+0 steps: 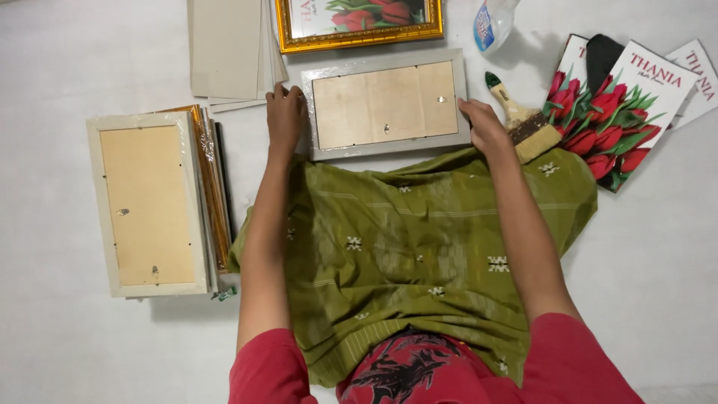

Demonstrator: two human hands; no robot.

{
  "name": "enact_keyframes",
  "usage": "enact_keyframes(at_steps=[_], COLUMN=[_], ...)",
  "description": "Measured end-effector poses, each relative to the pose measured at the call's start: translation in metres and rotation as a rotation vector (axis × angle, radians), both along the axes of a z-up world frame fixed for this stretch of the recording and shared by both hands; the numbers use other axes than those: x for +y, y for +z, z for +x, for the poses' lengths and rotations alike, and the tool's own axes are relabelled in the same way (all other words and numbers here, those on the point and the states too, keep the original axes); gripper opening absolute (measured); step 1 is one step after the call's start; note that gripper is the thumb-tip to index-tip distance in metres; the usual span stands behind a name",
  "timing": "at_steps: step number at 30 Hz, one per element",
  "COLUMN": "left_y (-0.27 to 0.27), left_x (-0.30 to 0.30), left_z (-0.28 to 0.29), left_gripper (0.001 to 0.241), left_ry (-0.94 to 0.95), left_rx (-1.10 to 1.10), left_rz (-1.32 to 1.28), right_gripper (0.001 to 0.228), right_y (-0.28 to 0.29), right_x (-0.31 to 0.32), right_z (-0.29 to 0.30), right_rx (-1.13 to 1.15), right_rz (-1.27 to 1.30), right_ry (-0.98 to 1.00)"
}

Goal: Assembling picture frames by applying adhesive with a brush and inserting pictures and backing boards.

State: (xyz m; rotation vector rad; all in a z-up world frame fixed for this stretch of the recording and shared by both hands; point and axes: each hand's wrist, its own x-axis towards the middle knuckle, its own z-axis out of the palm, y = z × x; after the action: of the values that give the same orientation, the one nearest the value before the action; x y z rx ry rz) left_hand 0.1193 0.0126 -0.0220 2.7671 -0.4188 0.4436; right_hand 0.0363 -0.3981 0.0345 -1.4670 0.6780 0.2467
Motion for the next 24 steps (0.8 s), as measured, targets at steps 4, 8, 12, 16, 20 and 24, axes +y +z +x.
enact_keyframes(at_steps=[4,8,12,16,20,24], left_y=[-0.021,-0.006,0.02,0.03,0.043,0.017], left_x=[-0.037,-0.141,-0.212,-0.253,-0.263,-0.275], left_z=[-0.013,-0.064,-0.097,-0.098,-0.09,-0.075], left_gripper=[0.022,0.029,0.068,0.077,0.079,0.067], left_ry=[0.099,-0.112,-0.347,-0.383,-0.449,-0.463], left_rx=[-0.013,-0.109,0.142,0.226,0.197,0.115], left_rz=[-0.088,-0.225,-0.182,0.007,0.107,0.157], right_gripper=[0.074,0.101,0.086,0.096,0.092,0.099], right_y=[0.067,0.076,0.005,-0.01,-0.056,-0.032], right_x=[0.02,0.019,-0.014,-0.019,-0.037,-0.026], right_z=[-0.009,-0.013,-0.006,-0.006,0.005,-0.002], right_rx=[0.018,0.004,-0.067,-0.087,-0.093,-0.014], right_rz=[0.11,0.191,0.235,0.187,0.162,0.073], right_ry=[0.01,0.01,0.011,0.034,0.008,0.032])
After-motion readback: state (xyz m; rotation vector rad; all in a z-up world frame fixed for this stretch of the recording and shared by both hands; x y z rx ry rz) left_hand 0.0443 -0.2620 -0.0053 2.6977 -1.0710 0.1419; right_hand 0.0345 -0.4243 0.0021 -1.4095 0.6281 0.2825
